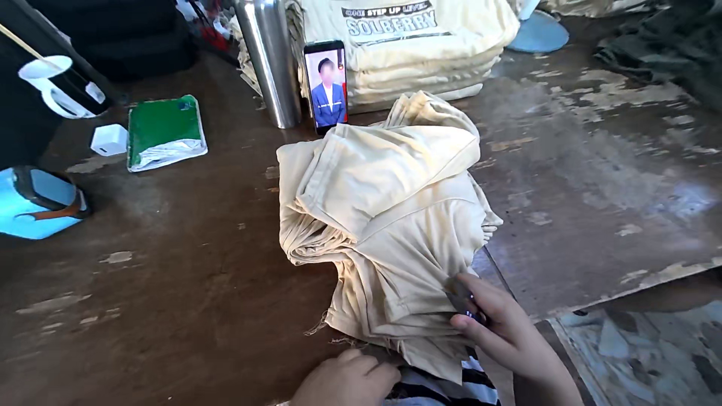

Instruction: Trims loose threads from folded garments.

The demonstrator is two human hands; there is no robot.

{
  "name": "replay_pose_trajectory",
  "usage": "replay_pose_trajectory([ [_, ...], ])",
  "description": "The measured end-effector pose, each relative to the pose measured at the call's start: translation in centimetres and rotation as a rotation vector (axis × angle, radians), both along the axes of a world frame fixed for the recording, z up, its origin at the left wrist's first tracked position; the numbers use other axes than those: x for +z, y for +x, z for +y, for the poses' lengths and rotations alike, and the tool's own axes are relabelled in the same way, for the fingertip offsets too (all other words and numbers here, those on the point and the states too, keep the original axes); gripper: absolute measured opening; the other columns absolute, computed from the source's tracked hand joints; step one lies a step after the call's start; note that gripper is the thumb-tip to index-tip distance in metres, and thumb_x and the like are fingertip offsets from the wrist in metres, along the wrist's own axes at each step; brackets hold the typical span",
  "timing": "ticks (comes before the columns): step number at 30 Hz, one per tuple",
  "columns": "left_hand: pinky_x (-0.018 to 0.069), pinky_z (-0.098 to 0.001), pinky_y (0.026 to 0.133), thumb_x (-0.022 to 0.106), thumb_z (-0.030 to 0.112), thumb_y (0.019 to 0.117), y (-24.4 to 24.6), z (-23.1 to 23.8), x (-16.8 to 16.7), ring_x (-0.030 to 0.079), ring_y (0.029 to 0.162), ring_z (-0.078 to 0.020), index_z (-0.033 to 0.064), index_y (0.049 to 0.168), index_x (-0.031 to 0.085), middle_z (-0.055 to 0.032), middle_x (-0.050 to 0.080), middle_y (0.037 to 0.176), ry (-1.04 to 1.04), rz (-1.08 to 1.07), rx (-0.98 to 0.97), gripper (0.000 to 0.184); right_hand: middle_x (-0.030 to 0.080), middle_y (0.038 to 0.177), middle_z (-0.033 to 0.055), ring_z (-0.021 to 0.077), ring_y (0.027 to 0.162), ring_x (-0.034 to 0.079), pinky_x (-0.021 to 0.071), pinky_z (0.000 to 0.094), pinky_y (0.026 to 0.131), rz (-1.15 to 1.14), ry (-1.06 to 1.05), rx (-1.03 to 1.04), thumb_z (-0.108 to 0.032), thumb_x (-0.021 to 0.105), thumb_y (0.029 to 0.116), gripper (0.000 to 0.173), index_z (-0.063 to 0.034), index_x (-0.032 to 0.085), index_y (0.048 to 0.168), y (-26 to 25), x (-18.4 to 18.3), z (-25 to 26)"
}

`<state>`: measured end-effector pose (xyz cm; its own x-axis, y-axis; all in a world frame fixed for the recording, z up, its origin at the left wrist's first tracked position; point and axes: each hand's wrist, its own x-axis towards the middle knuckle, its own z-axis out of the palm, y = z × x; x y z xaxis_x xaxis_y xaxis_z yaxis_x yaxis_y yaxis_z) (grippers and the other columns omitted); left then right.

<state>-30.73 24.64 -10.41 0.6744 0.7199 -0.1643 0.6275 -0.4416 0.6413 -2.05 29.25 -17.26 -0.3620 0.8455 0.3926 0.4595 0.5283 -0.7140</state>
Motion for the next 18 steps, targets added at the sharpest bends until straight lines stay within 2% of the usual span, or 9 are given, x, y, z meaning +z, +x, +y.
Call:
replay_pose_trajectory([
  [3, 0.0564, -0.0386, 0.078, 0.061, 0.021, 0.1004, 0.5, 1.4, -0.3, 0.071, 0.090, -0.0214, 0.0113, 0.107, 0.075, -0.0046, 0.075, 0.095, 0.321, -0.227, 0.143, 0.018, 0.049, 0.079, 0.0014, 0.0016, 0.071, 0.048, 0.0424, 0.0175, 0.067, 0.163, -0.003, 0.032, -0.054, 0.048, 0.1054, 0.050, -0.0074, 0.052, 0.087, -0.2, 0.1, -0.4],
  [6, 0.0569, -0.0380, 0.080, 0.074, 0.041, 0.0886, 3.4, 3.4, -2.2, 0.066, 0.095, -0.0227, 0.0131, 0.125, 0.072, -0.0063, 0.069, 0.101, 0.470, -0.248, 0.339, 0.046, 0.052, 0.085, -0.0055, -0.0021, 0.083, 0.053, 0.0438, 0.0165, 0.082, 0.400, -0.008, 0.093, -0.055, 0.048, 0.1047, 0.041, -0.0166, 0.055, 0.090, -1.1, 1.1, -0.9],
  [9, 0.0552, -0.0401, 0.069, 0.069, 0.029, 0.0899, 5.2, 5.6, -3.7, 0.066, 0.079, -0.0212, 0.0105, 0.130, 0.070, -0.0035, 0.069, 0.086, 0.466, -0.279, 0.414, 0.044, 0.055, 0.088, -0.0102, -0.0029, 0.090, 0.055, 0.0438, 0.0172, 0.090, 0.519, 0.034, 0.092, -0.052, 0.051, 0.1042, 0.034, -0.0207, 0.058, 0.092, -1.5, 1.9, -0.8],
  [11, 0.0557, -0.0300, 0.070, 0.056, 0.016, 0.1000, 4.7, 6.5, -2.9, 0.064, 0.074, -0.0095, 0.0048, 0.135, 0.065, -0.0008, 0.070, 0.088, 0.302, -0.533, 0.423, 0.038, 0.057, 0.092, -0.0114, -0.0031, 0.093, 0.056, 0.0444, 0.0164, 0.088, 0.519, 0.050, 0.081, -0.051, 0.051, 0.1042, 0.033, -0.0220, 0.060, 0.092, -1.2, 2.1, -0.2],
  [12, 0.0606, -0.0253, 0.074, 0.049, 0.012, 0.1050, 4.0, 6.8, -2.5, 0.068, 0.081, -0.0043, 0.0028, 0.139, 0.060, -0.0006, 0.072, 0.099, 0.209, -0.745, 0.430, 0.037, 0.057, 0.093, -0.0117, -0.0028, 0.093, 0.056, 0.0448, 0.0160, 0.085, 0.512, 0.043, 0.081, -0.052, 0.051, 0.1042, 0.032, -0.0227, 0.060, 0.093, -0.9, 2.1, 0.1],
  [13, 0.0601, -0.0258, 0.085, 0.044, 0.017, 0.1087, 3.3, 7.0, -2.0, 0.070, 0.094, -0.0039, 0.0077, 0.143, 0.056, 0.0017, 0.073, 0.111, 0.129, -0.986, 0.476, 0.038, 0.058, 0.095, -0.0112, -0.0016, 0.093, 0.056, 0.0462, 0.0171, 0.083, 0.511, 0.030, 0.080, -0.052, 0.052, 0.1039, 0.032, -0.0229, 0.062, 0.093, -0.7, 1.9, 0.3],
  [15, 0.0554, -0.0308, 0.098, 0.049, 0.040, 0.1065, 1.4, 7.6, -0.9, 0.068, 0.113, -0.0096, 0.0315, 0.147, 0.049, 0.0073, 0.070, 0.129, 0.113, -1.404, 0.651, 0.041, 0.058, 0.098, -0.0104, -0.0005, 0.095, 0.057, 0.0468, 0.0181, 0.084, 0.492, 0.011, 0.069, -0.052, 0.051, 0.1039, 0.033, -0.0224, 0.062, 0.094, -0.4, 1.7, 0.4],
  [17, 0.0543, -0.0350, 0.102, 0.052, 0.039, 0.1056, -0.8, 7.5, 0.3, 0.064, 0.125, -0.0154, 0.0397, 0.149, 0.035, 0.0085, 0.063, 0.141, 0.290, -1.593, 0.773, 0.047, 0.058, 0.100, -0.0084, -0.0008, 0.096, 0.056, 0.0468, 0.0172, 0.084, 0.439, -0.005, 0.069, -0.052, 0.050, 0.1045, 0.036, -0.0200, 0.062, 0.095, -0.4, 1.6, 0.4],
  [18, 0.0551, -0.0345, 0.101, 0.054, 0.037, 0.1051, -1.4, 7.1, 0.5, 0.065, 0.124, -0.0161, 0.0407, 0.148, 0.036, 0.0080, 0.064, 0.140, 0.364, -1.610, 0.778, 0.047, 0.058, 0.100, -0.0064, -0.0004, 0.095, 0.056, 0.0469, 0.0174, 0.084, 0.397, -0.018, 0.075, -0.052, 0.051, 0.1043, 0.036, -0.0183, 0.060, 0.095, -0.5, 1.4, 0.3],
])
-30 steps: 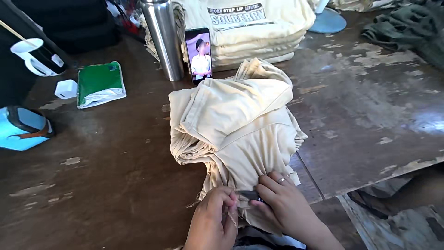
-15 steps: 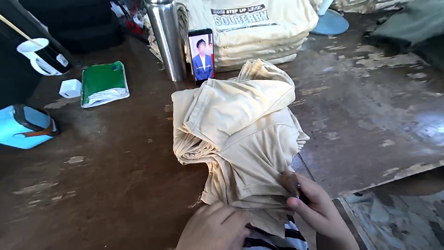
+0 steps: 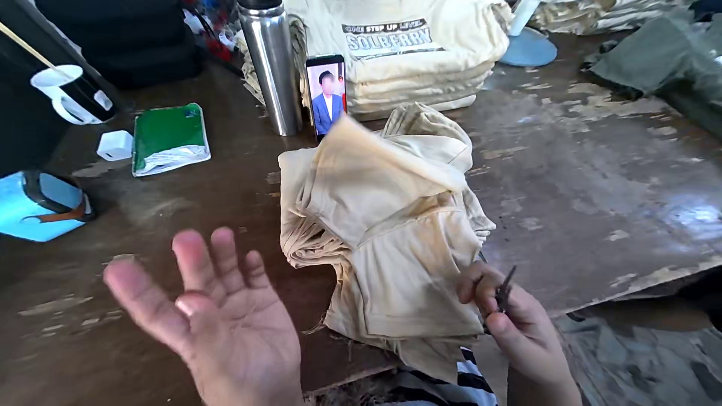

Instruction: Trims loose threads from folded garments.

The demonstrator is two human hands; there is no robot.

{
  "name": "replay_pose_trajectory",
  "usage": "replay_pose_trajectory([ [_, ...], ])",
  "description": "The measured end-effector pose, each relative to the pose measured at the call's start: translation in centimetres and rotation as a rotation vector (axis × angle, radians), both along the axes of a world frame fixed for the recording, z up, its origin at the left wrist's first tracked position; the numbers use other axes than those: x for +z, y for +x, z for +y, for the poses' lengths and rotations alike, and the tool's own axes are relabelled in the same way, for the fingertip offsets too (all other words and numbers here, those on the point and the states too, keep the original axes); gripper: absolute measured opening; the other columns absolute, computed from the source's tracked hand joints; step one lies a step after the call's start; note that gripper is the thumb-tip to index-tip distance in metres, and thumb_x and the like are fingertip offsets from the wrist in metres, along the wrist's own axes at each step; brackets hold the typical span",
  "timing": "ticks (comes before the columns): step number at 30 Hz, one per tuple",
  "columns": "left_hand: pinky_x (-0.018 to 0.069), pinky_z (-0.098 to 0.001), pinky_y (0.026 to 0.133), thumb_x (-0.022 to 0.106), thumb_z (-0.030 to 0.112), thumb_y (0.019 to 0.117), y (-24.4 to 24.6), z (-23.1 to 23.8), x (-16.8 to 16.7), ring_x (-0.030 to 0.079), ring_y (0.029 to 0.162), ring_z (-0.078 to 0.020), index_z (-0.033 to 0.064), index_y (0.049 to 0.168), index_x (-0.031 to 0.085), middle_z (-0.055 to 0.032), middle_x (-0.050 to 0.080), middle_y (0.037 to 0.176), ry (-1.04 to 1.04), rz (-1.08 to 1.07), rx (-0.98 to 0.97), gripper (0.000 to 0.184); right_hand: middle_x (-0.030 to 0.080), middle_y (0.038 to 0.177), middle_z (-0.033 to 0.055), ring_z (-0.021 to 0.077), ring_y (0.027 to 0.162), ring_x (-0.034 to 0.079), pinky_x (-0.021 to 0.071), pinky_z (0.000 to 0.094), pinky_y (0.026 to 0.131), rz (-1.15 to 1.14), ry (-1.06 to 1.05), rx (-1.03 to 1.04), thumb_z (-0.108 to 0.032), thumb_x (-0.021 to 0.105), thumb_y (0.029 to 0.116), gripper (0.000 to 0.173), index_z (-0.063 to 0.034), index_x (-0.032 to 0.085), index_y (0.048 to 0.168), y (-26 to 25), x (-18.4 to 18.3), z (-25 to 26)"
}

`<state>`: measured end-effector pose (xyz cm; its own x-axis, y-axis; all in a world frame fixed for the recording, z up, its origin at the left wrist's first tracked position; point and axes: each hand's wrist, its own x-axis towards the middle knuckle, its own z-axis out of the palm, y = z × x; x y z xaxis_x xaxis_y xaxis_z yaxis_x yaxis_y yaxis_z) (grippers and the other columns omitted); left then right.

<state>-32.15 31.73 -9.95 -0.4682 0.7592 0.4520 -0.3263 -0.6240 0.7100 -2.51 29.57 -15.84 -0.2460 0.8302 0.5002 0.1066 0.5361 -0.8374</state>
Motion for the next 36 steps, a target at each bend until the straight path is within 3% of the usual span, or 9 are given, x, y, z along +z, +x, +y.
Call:
replay_pose_trajectory([
  [3, 0.0558, -0.0235, 0.092, 0.055, 0.035, 0.1051, 0.6, -1.7, -1.1, 0.070, 0.100, -0.0047, 0.0352, 0.126, 0.063, 0.0130, 0.073, 0.107, 0.047, 0.299, -0.094, 0.022, 0.061, 0.101, 0.0009, 0.0007, 0.088, 0.058, 0.0493, 0.0160, 0.076, -0.211, -0.015, 0.039, -0.047, 0.065, 0.0989, 0.037, -0.0121, 0.054, 0.100, 0.1, -0.8, -0.4],
  [7, 0.0547, -0.0276, 0.092, 0.055, 0.027, 0.1066, 2.6, -3.0, -4.7, 0.067, 0.099, -0.0079, 0.0135, 0.105, 0.071, 0.0027, 0.073, 0.099, 0.005, 0.935, -0.365, 0.022, 0.063, 0.093, 0.0068, 0.0075, 0.082, 0.059, 0.0512, 0.0204, 0.076, -0.327, 0.016, 0.121, -0.025, 0.068, 0.0960, 0.022, -0.0056, 0.058, 0.099, 0.2, -1.9, -0.5],
  [10, 0.0494, -0.0374, 0.094, 0.061, 0.033, 0.1010, 4.7, -3.8, -6.5, 0.065, 0.109, -0.0139, 0.0225, 0.107, 0.077, 0.0054, 0.074, 0.105, -0.020, 1.274, -0.305, 0.020, 0.060, 0.089, 0.0060, 0.0075, 0.078, 0.058, 0.0500, 0.0203, 0.071, -0.204, -0.009, 0.157, -0.016, 0.065, 0.0946, 0.016, -0.0084, 0.051, 0.091, 0.1, -1.7, -0.8],
  [17, 0.0521, -0.0111, 0.086, 0.069, 0.002, 0.0855, 4.8, -3.4, -7.1, 0.064, 0.095, -0.0036, 0.0075, 0.100, 0.078, -0.0078, 0.068, 0.099, -0.101, 0.983, -0.072, 0.018, 0.061, 0.095, -0.0079, -0.0025, 0.086, 0.061, 0.0505, 0.0122, 0.074, 0.033, 0.143, -0.049, -0.018, 0.066, 0.0979, 0.012, -0.0201, 0.054, 0.096, -0.4, 1.8, -0.2],
  [22, 0.0594, -0.0197, 0.082, 0.062, -0.001, 0.0958, 5.7, -3.3, -6.7, 0.071, 0.090, -0.0042, -0.0122, 0.129, 0.061, -0.0079, 0.075, 0.106, -0.292, 0.641, -0.271, 0.035, 0.061, 0.101, 0.0067, 0.0031, 0.084, 0.058, 0.0497, 0.0154, 0.073, -0.187, 0.156, -0.312, -0.013, 0.061, 0.0967, 0.009, -0.0051, 0.057, 0.095, -4.3, -0.7, 2.3],
  [25, 0.0602, -0.0293, 0.084, 0.057, -0.006, 0.0965, 5.3, -3.2, -6.3, 0.072, 0.093, -0.0098, -0.0023, 0.146, 0.039, -0.0025, 0.074, 0.107, -0.349, 0.129, -0.545, 0.053, 0.060, 0.095, 0.0109, 0.0091, 0.085, 0.058, 0.0492, 0.0188, 0.076, -0.251, 0.072, -0.192, -0.011, 0.060, 0.0923, 0.010, -0.0016, 0.057, 0.092, -5.6, -2.2, 1.8],
  [30, 0.0577, -0.0229, 0.094, 0.081, 0.007, 0.0860, 6.3, -4.4, -7.4, 0.067, 0.109, -0.0043, 0.0198, 0.124, 0.069, 0.0071, 0.070, 0.121, -0.193, 0.184, -0.432, 0.042, 0.051, 0.077, 0.0022, 0.0015, 0.066, 0.048, 0.0431, 0.0152, 0.061, -0.251, 0.052, -0.131, -0.042, 0.062, 0.1017, 0.038, -0.0071, 0.050, 0.091, -3.9, -1.4, -0.3],
  [33, 0.0585, -0.0205, 0.091, 0.085, 0.006, 0.0809, 7.2, -4.4, -8.1, 0.066, 0.110, -0.0029, 0.0179, 0.116, 0.075, 0.0073, 0.069, 0.119, -0.169, 0.336, -0.237, 0.038, 0.049, 0.068, 0.0013, 0.0044, 0.059, 0.047, 0.0428, 0.0186, 0.056, -0.431, 0.104, -0.185, -0.049, 0.056, 0.1030, 0.045, -0.0057, 0.055, 0.090, -3.2, -1.6, -1.3],
  [36, 0.0582, -0.0167, 0.085, 0.074, 0.009, 0.0923, 7.4, -4.4, -8.0, 0.067, 0.102, -0.0008, 0.0140, 0.104, 0.076, 0.0055, 0.070, 0.111, -0.183, 0.380, -0.164, 0.013, 0.052, 0.069, 0.0021, 0.0092, 0.059, 0.050, 0.0443, 0.0239, 0.055, -0.543, 0.127, -0.199, -0.047, 0.052, 0.1044, 0.043, -0.0078, 0.058, 0.088, -3.0, -2.1, -1.8],
])
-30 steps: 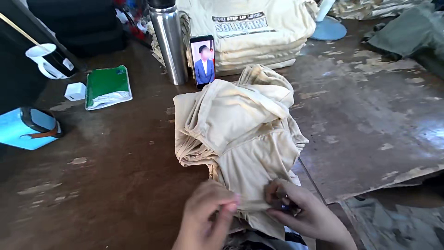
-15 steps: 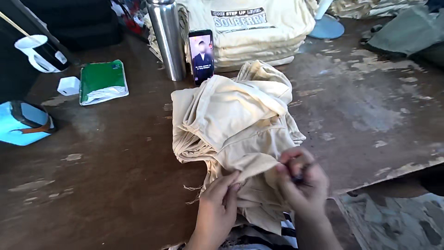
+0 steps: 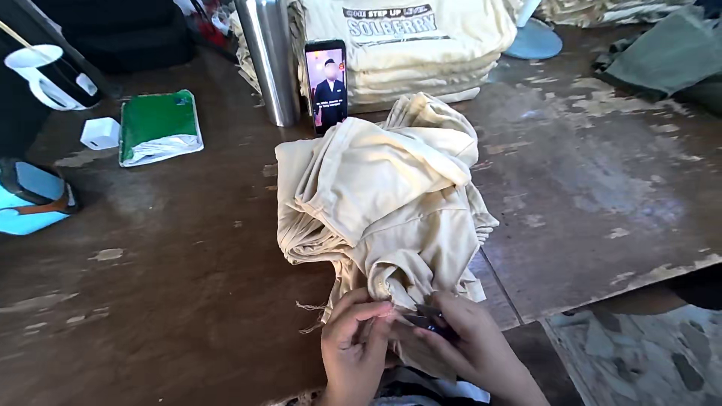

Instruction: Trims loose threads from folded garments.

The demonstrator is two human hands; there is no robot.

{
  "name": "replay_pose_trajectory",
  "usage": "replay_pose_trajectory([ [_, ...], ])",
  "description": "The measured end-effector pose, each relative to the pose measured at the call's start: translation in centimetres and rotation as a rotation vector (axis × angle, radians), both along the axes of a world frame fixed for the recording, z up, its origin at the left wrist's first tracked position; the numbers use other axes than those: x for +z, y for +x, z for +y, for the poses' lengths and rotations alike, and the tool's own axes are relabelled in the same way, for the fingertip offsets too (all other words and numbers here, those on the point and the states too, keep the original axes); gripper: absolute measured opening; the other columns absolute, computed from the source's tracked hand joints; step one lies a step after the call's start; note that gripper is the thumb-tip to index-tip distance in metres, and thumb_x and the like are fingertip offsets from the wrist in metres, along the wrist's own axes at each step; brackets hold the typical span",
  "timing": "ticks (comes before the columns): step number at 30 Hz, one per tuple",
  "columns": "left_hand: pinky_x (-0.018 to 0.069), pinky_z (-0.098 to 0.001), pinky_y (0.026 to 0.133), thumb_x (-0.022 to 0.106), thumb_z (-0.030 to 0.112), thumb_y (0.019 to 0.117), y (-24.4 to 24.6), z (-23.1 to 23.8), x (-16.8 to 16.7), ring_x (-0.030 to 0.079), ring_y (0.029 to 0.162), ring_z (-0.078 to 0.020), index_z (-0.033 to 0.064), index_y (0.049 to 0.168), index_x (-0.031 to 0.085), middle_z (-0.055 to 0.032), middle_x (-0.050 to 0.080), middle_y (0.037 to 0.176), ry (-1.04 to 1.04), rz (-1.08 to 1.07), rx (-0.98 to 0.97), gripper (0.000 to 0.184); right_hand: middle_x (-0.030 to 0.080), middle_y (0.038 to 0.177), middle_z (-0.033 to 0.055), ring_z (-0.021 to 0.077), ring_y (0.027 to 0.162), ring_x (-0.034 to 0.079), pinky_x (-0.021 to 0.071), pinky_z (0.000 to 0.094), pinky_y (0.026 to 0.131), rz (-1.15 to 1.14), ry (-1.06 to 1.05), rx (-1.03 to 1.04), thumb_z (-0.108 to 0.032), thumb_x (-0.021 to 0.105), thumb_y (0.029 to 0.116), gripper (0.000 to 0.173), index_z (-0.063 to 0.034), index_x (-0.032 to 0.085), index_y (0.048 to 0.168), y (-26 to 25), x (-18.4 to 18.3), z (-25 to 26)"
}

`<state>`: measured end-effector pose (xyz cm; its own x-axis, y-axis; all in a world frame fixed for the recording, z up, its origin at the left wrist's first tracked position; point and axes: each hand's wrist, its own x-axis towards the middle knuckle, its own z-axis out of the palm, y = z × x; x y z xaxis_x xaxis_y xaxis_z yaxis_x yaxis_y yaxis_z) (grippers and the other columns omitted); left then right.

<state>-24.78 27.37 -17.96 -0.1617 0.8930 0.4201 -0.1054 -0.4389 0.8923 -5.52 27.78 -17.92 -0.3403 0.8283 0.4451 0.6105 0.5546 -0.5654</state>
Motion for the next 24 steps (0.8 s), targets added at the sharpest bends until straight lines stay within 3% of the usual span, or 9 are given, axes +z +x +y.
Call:
replay_pose_trajectory([
  [3, 0.0568, -0.0147, 0.083, 0.069, 0.015, 0.0978, -0.3, -0.4, 0.4, 0.066, 0.100, 0.0001, 0.0137, 0.105, 0.073, 0.0051, 0.068, 0.110, -0.010, -0.036, -0.066, 0.009, 0.056, 0.071, 0.0031, 0.0126, 0.061, 0.053, 0.0455, 0.0275, 0.055, -0.065, 0.048, -0.031, -0.046, 0.050, 0.1045, 0.042, -0.0093, 0.059, 0.086, -0.5, 0.0, -0.2],
  [14, 0.0561, -0.0179, 0.088, 0.070, 0.016, 0.0964, -0.6, -0.9, 0.6, 0.065, 0.107, -0.0035, 0.0147, 0.104, 0.075, 0.0035, 0.068, 0.115, -0.028, -0.075, -0.125, 0.009, 0.051, 0.060, 0.0008, 0.0136, 0.053, 0.052, 0.0424, 0.0289, 0.050, -0.114, 0.127, -0.084, -0.044, 0.038, 0.1084, 0.048, -0.0101, 0.059, 0.082, -3.1, 1.0, 0.5],
  [18, 0.0559, -0.0183, 0.090, 0.069, 0.012, 0.0970, -0.6, -0.8, 0.4, 0.065, 0.107, -0.0026, 0.0176, 0.112, 0.071, 0.0058, 0.068, 0.116, 0.001, -0.109, -0.134, 0.016, 0.049, 0.058, 0.0006, 0.0122, 0.051, 0.051, 0.0417, 0.0289, 0.048, -0.074, 0.090, -0.057, -0.043, 0.035, 0.1096, 0.050, -0.0100, 0.058, 0.081, -2.8, 0.8, 0.7],
  [21, 0.0594, -0.0197, 0.088, 0.075, 0.004, 0.0906, -0.3, -0.5, 0.3, 0.070, 0.099, -0.0020, 0.0201, 0.120, 0.071, 0.0089, 0.072, 0.114, -0.005, -0.149, -0.086, 0.033, 0.052, 0.061, 0.0018, 0.0114, 0.053, 0.052, 0.0439, 0.0281, 0.049, -0.029, 0.048, -0.047, -0.047, 0.036, 0.1093, 0.052, -0.0082, 0.059, 0.084, -2.1, 0.6, 0.4],
  [24, 0.0563, -0.0138, 0.081, 0.070, 0.011, 0.0960, -0.3, -0.2, 0.1, 0.067, 0.091, 0.0026, 0.0180, 0.110, 0.073, 0.0095, 0.072, 0.103, 0.011, -0.140, -0.064, 0.016, 0.053, 0.065, 0.0023, 0.0129, 0.056, 0.052, 0.0445, 0.0289, 0.052, -0.062, 0.049, -0.048, -0.051, 0.040, 0.1076, 0.051, -0.0088, 0.059, 0.086, -1.8, 0.5, 0.0],
])
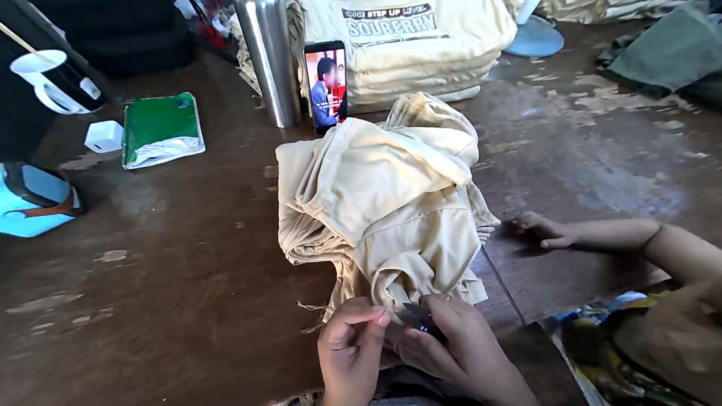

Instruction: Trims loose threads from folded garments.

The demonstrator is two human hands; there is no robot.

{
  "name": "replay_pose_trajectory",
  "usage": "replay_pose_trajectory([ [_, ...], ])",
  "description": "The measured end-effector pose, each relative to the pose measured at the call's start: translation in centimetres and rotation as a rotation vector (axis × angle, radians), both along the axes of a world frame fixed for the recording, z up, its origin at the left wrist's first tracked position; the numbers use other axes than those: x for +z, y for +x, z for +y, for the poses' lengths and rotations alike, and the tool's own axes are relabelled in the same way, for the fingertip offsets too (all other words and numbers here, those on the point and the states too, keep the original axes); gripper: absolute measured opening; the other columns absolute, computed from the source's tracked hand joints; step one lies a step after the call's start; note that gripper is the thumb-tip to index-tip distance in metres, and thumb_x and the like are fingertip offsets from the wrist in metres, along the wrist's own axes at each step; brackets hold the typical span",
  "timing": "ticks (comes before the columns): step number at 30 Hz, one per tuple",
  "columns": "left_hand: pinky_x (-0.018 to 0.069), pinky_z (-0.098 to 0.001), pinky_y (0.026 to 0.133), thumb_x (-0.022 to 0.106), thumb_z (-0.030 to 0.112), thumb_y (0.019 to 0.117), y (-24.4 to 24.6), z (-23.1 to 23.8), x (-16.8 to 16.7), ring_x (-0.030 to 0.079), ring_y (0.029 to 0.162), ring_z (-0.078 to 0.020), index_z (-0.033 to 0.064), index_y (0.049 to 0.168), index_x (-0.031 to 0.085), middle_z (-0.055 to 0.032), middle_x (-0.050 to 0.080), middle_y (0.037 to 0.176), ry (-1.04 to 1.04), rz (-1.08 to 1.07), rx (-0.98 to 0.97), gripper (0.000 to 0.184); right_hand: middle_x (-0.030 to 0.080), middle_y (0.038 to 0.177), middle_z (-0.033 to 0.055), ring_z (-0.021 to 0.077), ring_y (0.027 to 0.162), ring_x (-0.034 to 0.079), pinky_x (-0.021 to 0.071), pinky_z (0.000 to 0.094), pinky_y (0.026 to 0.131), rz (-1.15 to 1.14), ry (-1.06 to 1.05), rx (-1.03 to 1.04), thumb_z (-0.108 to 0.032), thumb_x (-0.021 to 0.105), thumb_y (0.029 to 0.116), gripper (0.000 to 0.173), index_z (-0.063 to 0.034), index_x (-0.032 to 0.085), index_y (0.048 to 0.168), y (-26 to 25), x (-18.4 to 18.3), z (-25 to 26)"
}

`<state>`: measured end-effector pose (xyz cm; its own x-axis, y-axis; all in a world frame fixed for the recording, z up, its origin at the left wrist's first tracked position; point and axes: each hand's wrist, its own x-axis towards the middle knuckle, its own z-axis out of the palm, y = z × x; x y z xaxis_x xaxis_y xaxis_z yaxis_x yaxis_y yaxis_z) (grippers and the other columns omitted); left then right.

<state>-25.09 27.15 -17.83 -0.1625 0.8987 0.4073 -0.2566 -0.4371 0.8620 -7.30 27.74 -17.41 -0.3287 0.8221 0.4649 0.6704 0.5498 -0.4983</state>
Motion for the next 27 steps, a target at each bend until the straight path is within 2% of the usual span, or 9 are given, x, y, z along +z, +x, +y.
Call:
replay_pose_trajectory([
  [8, 0.0575, -0.0174, 0.087, 0.072, 0.014, 0.0953, -0.5, -0.6, 0.4, 0.068, 0.102, -0.0025, 0.0145, 0.105, 0.074, 0.0040, 0.072, 0.111, -0.018, 0.052, -0.040, 0.010, 0.059, 0.067, 0.0028, 0.0150, 0.061, 0.059, 0.0485, 0.0308, 0.056, -0.052, 0.076, -0.060, -0.049, 0.039, 0.1072, 0.050, -0.0100, 0.061, 0.085, -1.9, 0.6, 0.3],
  [13, 0.0567, -0.0180, 0.088, 0.072, 0.014, 0.0940, -0.7, -0.7, 0.3, 0.066, 0.104, -0.0022, 0.0160, 0.103, 0.072, 0.0048, 0.070, 0.110, -0.019, 0.089, -0.060, 0.009, 0.051, 0.059, 0.0015, 0.0130, 0.052, 0.053, 0.0438, 0.0302, 0.048, 0.012, 0.034, -0.022, -0.047, 0.033, 0.1092, 0.054, -0.0091, 0.059, 0.082, -1.6, 0.9, 0.6],
  [15, 0.0577, -0.0189, 0.086, 0.075, 0.009, 0.0902, -0.5, -0.4, -0.1, 0.067, 0.101, -0.0038, 0.0152, 0.100, 0.072, 0.0036, 0.070, 0.108, 0.003, 0.101, -0.023, 0.012, 0.055, 0.068, 0.0037, 0.0116, 0.059, 0.054, 0.0469, 0.0285, 0.055, 0.083, 0.033, -0.061, -0.052, 0.041, 0.1072, 0.053, -0.0063, 0.060, 0.089, -1.2, 1.2, 0.9],
  [17, 0.0588, -0.0176, 0.080, 0.078, 0.007, 0.0881, -0.4, -0.1, -0.4, 0.069, 0.093, -0.0033, 0.0133, 0.096, 0.071, 0.0028, 0.071, 0.100, 0.033, 0.145, 0.038, 0.012, 0.060, 0.087, 0.0102, 0.0129, 0.075, 0.057, 0.0490, 0.0246, 0.065, 0.116, 0.070, -0.099, -0.047, 0.055, 0.1026, 0.045, -0.0032, 0.061, 0.093, -1.1, 1.4, 2.0],
  [20, 0.0565, -0.0141, 0.076, 0.077, 0.006, 0.0879, -1.0, -0.2, -0.2, 0.065, 0.085, -0.0002, 0.0131, 0.094, 0.068, 0.0042, 0.066, 0.091, 0.110, 0.244, 0.080, 0.013, 0.060, 0.101, 0.0149, 0.0117, 0.085, 0.057, 0.0485, 0.0175, 0.073, 0.160, 0.106, -0.055, -0.018, 0.063, 0.0920, 0.019, -0.0004, 0.058, 0.096, -0.7, 1.0, 3.8],
  [22, 0.0554, -0.0144, 0.077, 0.077, 0.004, 0.0868, -1.7, -0.3, 0.1, 0.064, 0.085, -0.0016, 0.0115, 0.091, 0.067, 0.0032, 0.064, 0.089, 0.162, 0.293, 0.094, 0.013, 0.061, 0.109, 0.0095, 0.0071, 0.096, 0.060, 0.0501, 0.0156, 0.081, 0.353, 0.125, 0.063, -0.011, 0.059, 0.0908, 0.011, -0.0051, 0.053, 0.098, 0.2, 1.0, 3.6],
  [24, 0.0568, -0.0165, 0.081, 0.075, 0.001, 0.0833, -2.8, -0.4, 0.1, 0.067, 0.091, -0.0032, 0.0105, 0.089, 0.065, 0.0027, 0.067, 0.092, 0.172, 0.359, 0.089, 0.015, 0.068, 0.112, -0.0037, 0.0051, 0.103, 0.067, 0.0567, 0.0213, 0.087, 0.556, 0.113, 0.151, -0.013, 0.059, 0.0941, 0.012, -0.0185, 0.052, 0.102, 1.3, 1.3, 2.4],
  [25, 0.0569, -0.0165, 0.083, 0.074, 0.000, 0.0822, -3.4, -0.4, 0.1, 0.067, 0.093, -0.0032, 0.0098, 0.088, 0.065, 0.0022, 0.069, 0.094, 0.162, 0.408, 0.068, 0.014, 0.072, 0.106, -0.0083, 0.0039, 0.098, 0.071, 0.0598, 0.0217, 0.084, 0.594, 0.097, 0.152, -0.016, 0.060, 0.0963, 0.012, -0.0224, 0.053, 0.104, 1.7, 1.3, 1.8],
  [27, 0.0572, -0.0162, 0.083, 0.074, 0.000, 0.0833, -4.4, -0.5, 0.2, 0.068, 0.094, -0.0034, 0.0076, 0.085, 0.066, 0.0003, 0.071, 0.094, 0.128, 0.506, -0.002, 0.011, 0.071, 0.091, -0.0062, 0.0015, 0.083, 0.069, 0.0577, 0.0190, 0.073, 0.445, 0.020, 0.080, -0.024, 0.056, 0.0989, 0.008, -0.0169, 0.053, 0.101, 2.8, 0.8, 0.9],
])
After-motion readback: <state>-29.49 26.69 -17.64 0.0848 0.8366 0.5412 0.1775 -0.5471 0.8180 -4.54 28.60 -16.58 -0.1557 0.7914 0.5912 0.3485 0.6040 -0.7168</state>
